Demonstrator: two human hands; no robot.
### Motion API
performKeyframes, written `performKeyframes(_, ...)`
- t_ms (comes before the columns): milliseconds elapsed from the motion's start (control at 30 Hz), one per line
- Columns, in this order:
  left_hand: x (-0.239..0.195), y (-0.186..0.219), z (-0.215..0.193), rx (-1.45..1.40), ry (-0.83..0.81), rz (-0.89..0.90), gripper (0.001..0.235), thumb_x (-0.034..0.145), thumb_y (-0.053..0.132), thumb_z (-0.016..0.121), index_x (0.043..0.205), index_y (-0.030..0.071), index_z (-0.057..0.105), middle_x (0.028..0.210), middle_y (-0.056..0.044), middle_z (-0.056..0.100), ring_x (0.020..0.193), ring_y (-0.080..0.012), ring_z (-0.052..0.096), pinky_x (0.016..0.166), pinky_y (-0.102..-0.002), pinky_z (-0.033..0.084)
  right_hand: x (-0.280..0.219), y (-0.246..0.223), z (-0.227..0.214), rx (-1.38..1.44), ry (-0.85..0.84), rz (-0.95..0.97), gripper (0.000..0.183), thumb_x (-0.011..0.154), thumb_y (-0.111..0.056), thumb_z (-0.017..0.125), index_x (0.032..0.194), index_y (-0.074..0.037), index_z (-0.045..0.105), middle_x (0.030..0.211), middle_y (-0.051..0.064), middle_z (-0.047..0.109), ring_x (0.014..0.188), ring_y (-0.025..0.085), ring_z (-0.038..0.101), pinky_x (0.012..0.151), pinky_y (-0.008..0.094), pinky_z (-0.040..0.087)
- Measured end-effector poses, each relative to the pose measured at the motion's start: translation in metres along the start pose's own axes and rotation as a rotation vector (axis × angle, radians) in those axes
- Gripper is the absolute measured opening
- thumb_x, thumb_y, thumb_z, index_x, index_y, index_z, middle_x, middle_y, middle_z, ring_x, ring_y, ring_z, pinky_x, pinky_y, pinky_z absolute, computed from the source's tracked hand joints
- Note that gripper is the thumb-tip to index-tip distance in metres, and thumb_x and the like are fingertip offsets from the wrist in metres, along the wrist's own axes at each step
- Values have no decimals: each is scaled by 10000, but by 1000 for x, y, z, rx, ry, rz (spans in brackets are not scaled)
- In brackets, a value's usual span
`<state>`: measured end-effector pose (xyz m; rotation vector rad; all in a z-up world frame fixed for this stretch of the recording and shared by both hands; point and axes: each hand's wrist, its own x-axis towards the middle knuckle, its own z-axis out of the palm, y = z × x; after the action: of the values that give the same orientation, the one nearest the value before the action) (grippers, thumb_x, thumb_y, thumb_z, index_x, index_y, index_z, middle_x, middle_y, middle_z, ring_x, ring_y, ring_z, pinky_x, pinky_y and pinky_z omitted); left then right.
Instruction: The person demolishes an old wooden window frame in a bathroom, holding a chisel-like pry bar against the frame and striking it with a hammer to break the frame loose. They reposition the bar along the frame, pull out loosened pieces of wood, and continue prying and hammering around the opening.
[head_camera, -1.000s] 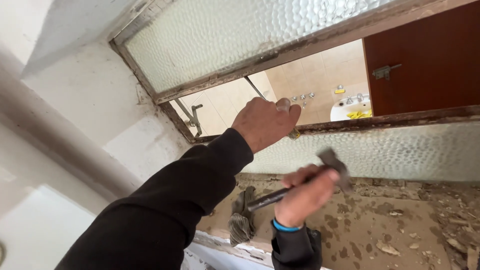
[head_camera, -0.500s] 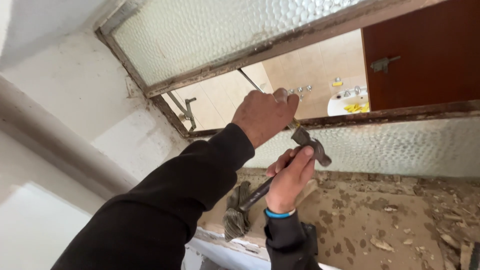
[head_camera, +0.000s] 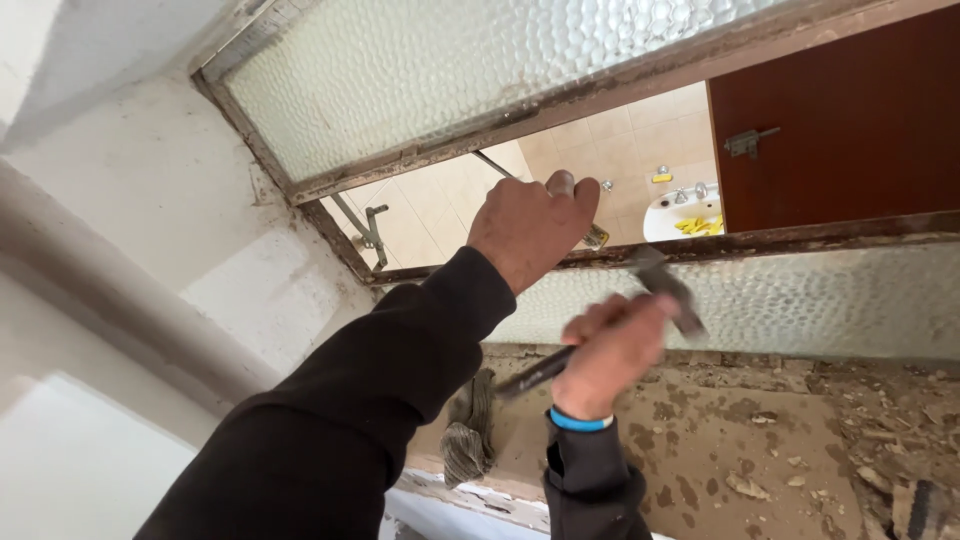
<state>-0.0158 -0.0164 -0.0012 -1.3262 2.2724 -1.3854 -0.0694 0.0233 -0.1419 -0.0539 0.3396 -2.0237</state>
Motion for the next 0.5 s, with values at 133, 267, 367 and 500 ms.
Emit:
performKeyframes(133, 0, 0, 1, -66, 38, -49, 169, 875, 109, 664, 1009, 47, 580, 815, -105, 670, 488, -232, 680, 370, -354, 487, 8, -8, 2, -137, -188, 89, 451, 1069, -554, 437, 875, -147, 421, 598, -27, 393, 436, 98, 375, 379, 296, 351)
performKeyframes(267, 0, -1, -3, -88, 72, -68, 183, 857, 116, 674, 995, 45, 577, 807, -95, 671, 510, -235, 687, 383, -364, 485, 22, 0, -1, -103, 43, 0, 442, 1090, -557, 443, 879, -172, 395, 604, -38, 354, 438, 87, 325, 354, 285, 294)
performKeyframes(367, 0, -2, -4, -70, 46, -68, 195, 855, 107, 673, 1006, 35, 573, 813, -105, 672, 505, -229, 692, 385, -349, 493, 14, -18, 7, -204, -311, 217, 442, 1056, -536, 452, 866, -138, 424, 588, -21, 405, 427, 102, 379, 384, 286, 362)
performKeyframes(500, 3, -5, -5, -78, 67, -84, 177, 852, 118, 676, 976, 48, 569, 829, -108, 676, 511, -236, 699, 375, -362, 493, 15, -20, 10, -27, -91, 57, 444, 1098, -541, 422, 876, -158, 396, 590, -33, 358, 455, 85, 361, 390, 275, 326)
